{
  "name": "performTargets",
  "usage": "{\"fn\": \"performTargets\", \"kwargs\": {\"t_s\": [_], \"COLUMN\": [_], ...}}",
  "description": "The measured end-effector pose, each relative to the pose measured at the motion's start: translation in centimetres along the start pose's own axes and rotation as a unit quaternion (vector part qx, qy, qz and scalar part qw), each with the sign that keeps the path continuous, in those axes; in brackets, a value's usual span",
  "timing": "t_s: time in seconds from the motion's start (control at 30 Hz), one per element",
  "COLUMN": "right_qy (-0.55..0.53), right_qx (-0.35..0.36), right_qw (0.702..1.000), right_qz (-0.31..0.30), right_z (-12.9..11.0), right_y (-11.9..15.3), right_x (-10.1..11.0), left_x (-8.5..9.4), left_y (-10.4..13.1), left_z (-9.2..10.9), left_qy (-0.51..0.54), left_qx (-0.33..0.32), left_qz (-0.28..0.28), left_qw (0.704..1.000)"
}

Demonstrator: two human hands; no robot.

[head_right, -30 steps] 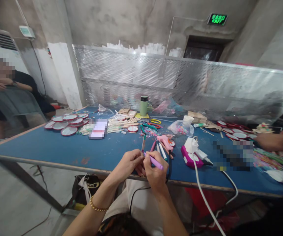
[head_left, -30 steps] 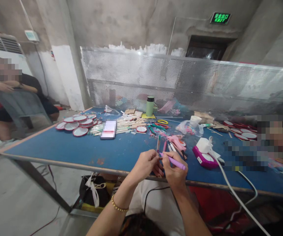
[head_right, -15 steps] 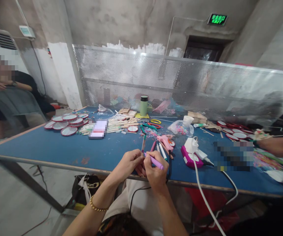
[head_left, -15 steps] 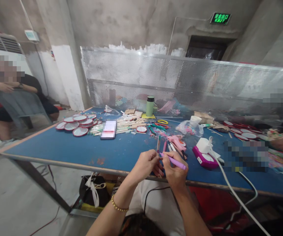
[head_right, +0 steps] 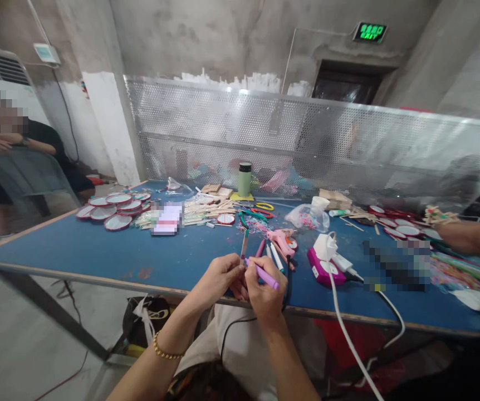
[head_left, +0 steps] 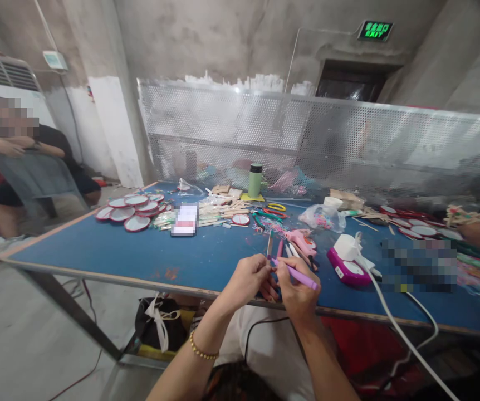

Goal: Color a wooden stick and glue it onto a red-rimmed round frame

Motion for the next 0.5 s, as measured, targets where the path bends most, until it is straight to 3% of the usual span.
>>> {"fn": "performTargets", "kwargs": {"t_s": [0.5], "right_qy": [-0.001], "right_qx": [0.000], "right_qw": [0.999], "right_qz": [-0.032], "right_z": [-0.14], "right_y": [-0.04], "right_x": [-0.26], "left_x": [0.10], "left_y": [-0.21], "left_z": [-0.25], "left_qy": [-0.008], "left_qx": [-0.006], "left_qz": [-0.002], "left_qw": [1.000]}}
Point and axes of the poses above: each hand's wrist, its own y-axis away from the middle knuckle, its own x-axis out of the back of the hand, z = x × y, the point moved 6 cm from there along -y, towards the middle knuckle, and after that the axes turned 6 degrees about -z, right-handed, at the moved point
